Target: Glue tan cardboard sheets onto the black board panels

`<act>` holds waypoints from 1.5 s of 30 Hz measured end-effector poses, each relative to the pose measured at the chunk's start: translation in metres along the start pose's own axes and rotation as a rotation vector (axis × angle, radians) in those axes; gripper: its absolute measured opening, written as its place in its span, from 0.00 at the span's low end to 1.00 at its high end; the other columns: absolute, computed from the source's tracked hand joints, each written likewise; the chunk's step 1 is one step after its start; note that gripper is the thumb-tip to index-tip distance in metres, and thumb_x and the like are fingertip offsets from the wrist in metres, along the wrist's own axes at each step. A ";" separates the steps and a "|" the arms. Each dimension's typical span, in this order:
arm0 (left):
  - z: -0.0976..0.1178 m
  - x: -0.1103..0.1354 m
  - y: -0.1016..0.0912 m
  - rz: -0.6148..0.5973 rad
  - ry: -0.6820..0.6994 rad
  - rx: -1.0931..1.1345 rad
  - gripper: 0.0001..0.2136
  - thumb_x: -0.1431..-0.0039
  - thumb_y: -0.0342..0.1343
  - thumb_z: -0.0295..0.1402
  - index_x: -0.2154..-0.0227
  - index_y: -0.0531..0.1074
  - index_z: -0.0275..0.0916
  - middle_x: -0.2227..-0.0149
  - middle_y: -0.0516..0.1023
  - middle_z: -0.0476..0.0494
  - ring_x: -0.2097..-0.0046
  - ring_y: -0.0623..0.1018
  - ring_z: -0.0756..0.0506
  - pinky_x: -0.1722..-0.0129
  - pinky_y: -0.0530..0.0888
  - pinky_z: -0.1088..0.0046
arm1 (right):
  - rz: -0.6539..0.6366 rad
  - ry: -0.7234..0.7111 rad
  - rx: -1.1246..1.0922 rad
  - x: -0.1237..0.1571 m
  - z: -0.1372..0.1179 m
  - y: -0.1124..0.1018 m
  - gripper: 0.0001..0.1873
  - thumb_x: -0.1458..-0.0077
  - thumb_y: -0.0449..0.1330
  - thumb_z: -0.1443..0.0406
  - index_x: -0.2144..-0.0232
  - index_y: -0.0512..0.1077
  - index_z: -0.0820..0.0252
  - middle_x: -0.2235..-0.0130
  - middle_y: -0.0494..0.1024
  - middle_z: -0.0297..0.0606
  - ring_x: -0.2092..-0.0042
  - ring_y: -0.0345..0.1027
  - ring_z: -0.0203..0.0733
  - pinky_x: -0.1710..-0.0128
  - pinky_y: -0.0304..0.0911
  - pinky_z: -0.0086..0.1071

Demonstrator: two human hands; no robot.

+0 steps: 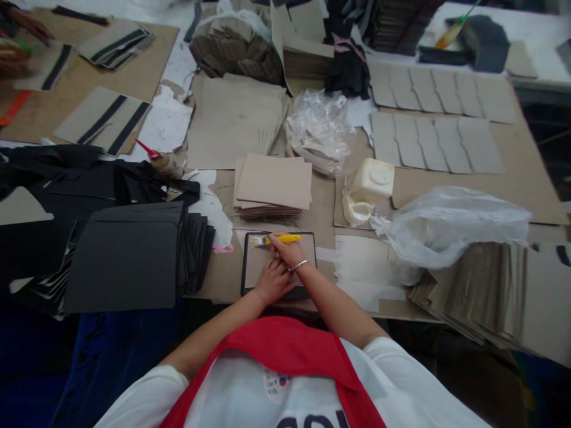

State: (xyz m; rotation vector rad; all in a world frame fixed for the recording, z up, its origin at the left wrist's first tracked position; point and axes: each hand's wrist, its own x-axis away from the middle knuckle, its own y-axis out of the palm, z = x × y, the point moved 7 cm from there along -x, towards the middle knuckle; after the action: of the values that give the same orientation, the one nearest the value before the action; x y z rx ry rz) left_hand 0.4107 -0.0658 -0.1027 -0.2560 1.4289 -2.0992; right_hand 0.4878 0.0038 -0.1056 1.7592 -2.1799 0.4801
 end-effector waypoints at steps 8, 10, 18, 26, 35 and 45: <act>0.001 -0.001 -0.002 -0.027 -0.010 0.053 0.16 0.41 0.50 0.42 0.54 0.72 0.43 0.51 0.72 0.41 0.48 0.66 0.41 0.45 0.59 0.59 | 0.216 0.025 0.087 0.024 0.016 -0.121 0.20 0.54 0.58 0.49 0.69 0.70 0.59 0.82 0.67 0.26 0.83 0.56 0.29 0.84 0.54 0.24; 0.002 0.000 -0.003 -0.036 -0.017 0.056 0.16 0.42 0.51 0.42 0.54 0.72 0.43 0.52 0.72 0.40 0.48 0.66 0.41 0.45 0.59 0.59 | 0.246 0.021 0.098 0.035 0.015 -0.141 0.20 0.54 0.58 0.49 0.69 0.70 0.60 0.82 0.68 0.26 0.83 0.57 0.29 0.84 0.55 0.23; 0.020 -0.050 -0.005 -0.117 -0.008 0.037 0.12 0.39 0.46 0.35 0.62 0.74 0.40 0.56 0.74 0.39 0.54 0.69 0.42 0.52 0.64 0.62 | 0.409 -0.111 -0.022 0.105 0.008 -0.219 0.30 0.49 0.54 0.46 0.51 0.65 0.59 0.70 0.77 0.34 0.77 0.69 0.31 0.77 0.65 0.25; 0.062 -0.167 0.067 -0.483 -0.175 0.040 0.12 0.43 0.45 0.24 0.61 0.74 0.33 0.60 0.75 0.32 0.55 0.73 0.41 0.55 0.68 0.64 | 0.349 -0.247 0.429 0.133 0.038 -0.229 0.18 0.40 0.48 0.55 0.54 0.66 0.58 0.64 0.78 0.38 0.67 0.74 0.35 0.65 0.70 0.31; 0.078 -0.168 0.061 -0.541 -0.210 0.077 0.08 0.47 0.52 0.26 0.68 0.76 0.36 0.62 0.76 0.34 0.57 0.74 0.40 0.59 0.68 0.67 | 0.241 -0.619 0.892 0.113 0.019 -0.196 0.09 0.45 0.55 0.66 0.60 0.66 0.58 0.52 0.73 0.47 0.49 0.65 0.45 0.49 0.61 0.42; -0.034 -0.053 -0.028 -0.459 -0.573 0.669 0.09 0.51 0.53 0.37 0.73 0.74 0.36 0.78 0.71 0.51 0.74 0.68 0.50 0.72 0.64 0.76 | 0.079 -0.372 0.719 0.076 0.019 -0.154 0.06 0.43 0.53 0.62 0.63 0.63 0.57 0.68 0.74 0.36 0.69 0.69 0.38 0.67 0.63 0.30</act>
State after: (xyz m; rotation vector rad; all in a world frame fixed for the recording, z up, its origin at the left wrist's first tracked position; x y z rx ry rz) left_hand 0.4279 -0.0025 -0.0831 -0.8811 0.3178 -2.4415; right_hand 0.6224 -0.1013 -0.0786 2.2634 -2.5315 1.1538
